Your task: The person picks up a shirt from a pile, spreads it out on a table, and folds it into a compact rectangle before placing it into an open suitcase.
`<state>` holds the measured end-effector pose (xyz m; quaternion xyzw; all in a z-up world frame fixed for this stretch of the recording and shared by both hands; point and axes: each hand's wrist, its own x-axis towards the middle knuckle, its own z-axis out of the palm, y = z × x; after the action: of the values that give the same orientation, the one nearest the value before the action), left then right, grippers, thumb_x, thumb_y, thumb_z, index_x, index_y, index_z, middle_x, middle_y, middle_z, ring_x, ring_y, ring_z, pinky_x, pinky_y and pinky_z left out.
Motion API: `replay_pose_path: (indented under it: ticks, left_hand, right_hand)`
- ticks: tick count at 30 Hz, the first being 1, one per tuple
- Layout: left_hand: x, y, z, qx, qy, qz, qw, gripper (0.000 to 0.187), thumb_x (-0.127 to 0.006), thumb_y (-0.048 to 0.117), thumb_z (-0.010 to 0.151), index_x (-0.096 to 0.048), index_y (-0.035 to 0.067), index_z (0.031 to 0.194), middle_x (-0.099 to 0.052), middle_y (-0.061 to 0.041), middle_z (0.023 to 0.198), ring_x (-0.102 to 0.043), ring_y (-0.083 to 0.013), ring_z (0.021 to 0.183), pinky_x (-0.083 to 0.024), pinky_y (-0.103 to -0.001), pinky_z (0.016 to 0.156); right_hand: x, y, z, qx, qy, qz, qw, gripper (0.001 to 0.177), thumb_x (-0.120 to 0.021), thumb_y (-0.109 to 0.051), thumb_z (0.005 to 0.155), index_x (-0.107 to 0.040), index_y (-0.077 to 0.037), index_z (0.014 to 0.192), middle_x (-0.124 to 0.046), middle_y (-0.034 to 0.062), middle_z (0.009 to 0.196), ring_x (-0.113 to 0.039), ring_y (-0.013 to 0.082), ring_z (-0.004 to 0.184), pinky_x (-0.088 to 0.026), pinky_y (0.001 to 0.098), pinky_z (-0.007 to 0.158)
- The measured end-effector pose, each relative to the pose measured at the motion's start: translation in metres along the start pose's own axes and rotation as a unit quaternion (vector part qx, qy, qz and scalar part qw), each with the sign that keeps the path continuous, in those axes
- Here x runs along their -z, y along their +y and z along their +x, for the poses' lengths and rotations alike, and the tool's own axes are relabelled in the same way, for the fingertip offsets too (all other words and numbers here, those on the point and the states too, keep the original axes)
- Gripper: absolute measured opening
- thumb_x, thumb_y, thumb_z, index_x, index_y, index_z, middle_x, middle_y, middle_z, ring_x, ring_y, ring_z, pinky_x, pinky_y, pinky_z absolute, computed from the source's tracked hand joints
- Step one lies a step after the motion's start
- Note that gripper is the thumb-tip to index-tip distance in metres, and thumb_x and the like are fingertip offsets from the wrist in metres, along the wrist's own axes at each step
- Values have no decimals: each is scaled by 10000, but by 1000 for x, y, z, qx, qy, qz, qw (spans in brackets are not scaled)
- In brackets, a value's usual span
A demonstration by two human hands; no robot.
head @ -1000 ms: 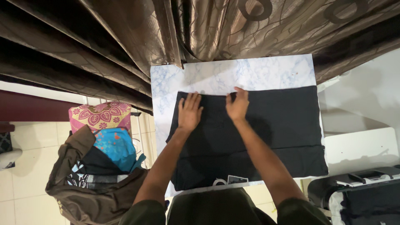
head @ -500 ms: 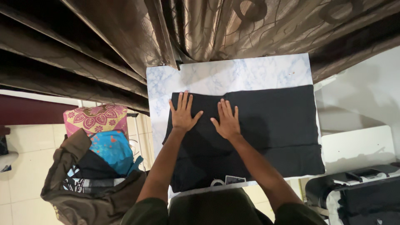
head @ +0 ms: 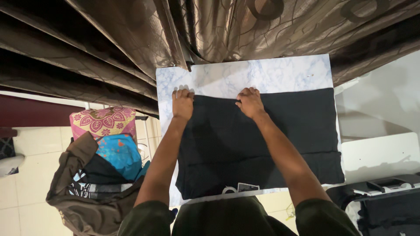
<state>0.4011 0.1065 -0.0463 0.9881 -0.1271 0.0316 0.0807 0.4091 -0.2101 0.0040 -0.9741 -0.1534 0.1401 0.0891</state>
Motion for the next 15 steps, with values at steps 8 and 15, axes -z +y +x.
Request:
replay_pose_path:
  ticks: [8, 15]
  left_hand:
    - [64, 8, -20, 27, 50, -121, 991, 140, -709, 164, 900, -734, 110, 1026, -637, -99, 1101, -560, -313, 1113, -395, -473, 977]
    - [112, 38, -101, -37, 157, -146, 976, 167, -722, 101, 905, -736, 112, 1071, -647, -31, 1027, -595, -253, 1026, -446, -423, 899]
  right_hand:
    - [-6, 9, -18, 71, 58, 66, 994, 259, -737, -254, 901, -649, -99, 1088, -691, 113, 1072, -622, 330, 1116, -401, 500, 1097]
    - [0, 14, -71, 195, 165, 72, 964, 289, -750, -152, 839, -711, -95, 1120, -673, 103, 1066, -623, 334, 1062, -510, 447, 960]
